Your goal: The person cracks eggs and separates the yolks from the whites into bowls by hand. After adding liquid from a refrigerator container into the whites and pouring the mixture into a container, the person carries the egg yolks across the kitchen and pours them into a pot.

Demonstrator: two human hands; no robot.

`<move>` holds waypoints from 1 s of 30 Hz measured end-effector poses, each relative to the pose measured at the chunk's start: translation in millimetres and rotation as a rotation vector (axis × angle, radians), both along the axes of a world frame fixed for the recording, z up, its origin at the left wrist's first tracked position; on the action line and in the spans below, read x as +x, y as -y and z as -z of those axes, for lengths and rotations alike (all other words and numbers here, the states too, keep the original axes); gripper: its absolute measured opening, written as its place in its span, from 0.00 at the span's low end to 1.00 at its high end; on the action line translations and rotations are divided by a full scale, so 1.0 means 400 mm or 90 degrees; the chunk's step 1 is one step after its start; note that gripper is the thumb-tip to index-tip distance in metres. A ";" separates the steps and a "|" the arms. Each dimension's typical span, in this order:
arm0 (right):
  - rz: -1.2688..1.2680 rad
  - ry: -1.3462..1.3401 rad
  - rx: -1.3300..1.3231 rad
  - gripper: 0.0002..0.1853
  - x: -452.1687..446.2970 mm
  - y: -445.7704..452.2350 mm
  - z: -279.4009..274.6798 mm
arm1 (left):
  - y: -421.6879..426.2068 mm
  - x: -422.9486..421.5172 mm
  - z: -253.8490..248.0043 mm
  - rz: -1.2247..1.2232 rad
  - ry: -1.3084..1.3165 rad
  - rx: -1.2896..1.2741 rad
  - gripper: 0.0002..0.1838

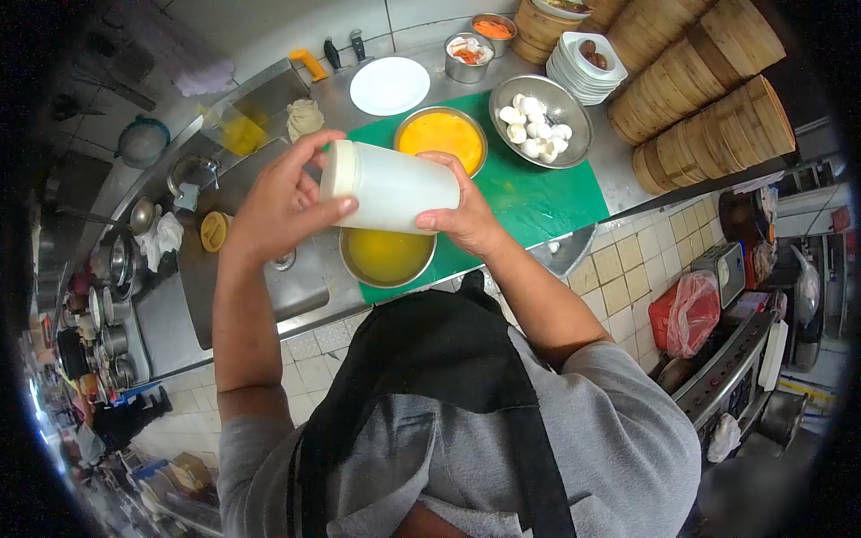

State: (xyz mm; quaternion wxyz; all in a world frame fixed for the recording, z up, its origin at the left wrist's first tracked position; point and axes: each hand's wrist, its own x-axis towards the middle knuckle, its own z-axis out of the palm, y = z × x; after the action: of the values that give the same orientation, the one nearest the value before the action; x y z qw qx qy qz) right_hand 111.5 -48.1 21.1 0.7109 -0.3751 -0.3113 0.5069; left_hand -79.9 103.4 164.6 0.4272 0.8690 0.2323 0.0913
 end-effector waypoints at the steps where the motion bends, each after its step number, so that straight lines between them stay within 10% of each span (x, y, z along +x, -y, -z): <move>1: -0.001 -0.003 -0.008 0.46 0.005 0.002 0.005 | 0.002 0.014 0.002 -0.055 -0.072 0.004 0.45; 3: -0.002 -0.005 -0.015 0.46 0.018 0.004 0.005 | 0.007 0.029 0.020 -0.110 -0.144 0.008 0.46; 5: 0.003 -0.057 -0.011 0.45 0.028 0.010 0.004 | 0.013 0.034 0.064 0.061 0.230 0.161 0.39; 9: -0.012 -0.045 -0.013 0.45 0.045 0.018 0.014 | 0.016 0.057 0.048 0.064 0.172 0.097 0.34; 15: 0.006 -0.055 -0.010 0.46 0.079 0.030 0.025 | -0.012 0.064 0.058 -0.161 -0.080 -0.082 0.30; 21: -0.083 -0.188 0.011 0.56 0.092 0.031 0.025 | 0.025 0.081 0.114 -0.067 0.278 -0.457 0.33; 30: -0.048 0.237 -0.103 0.56 0.137 0.135 0.026 | 0.131 0.138 0.169 0.022 0.318 -0.543 0.41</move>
State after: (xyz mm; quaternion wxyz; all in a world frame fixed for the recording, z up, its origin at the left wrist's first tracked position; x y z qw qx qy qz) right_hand 166.3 -102.3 10.8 0.5893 -0.5062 -0.4096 0.4782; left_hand -24.6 50.8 97.2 0.7888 0.5722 0.1249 0.1864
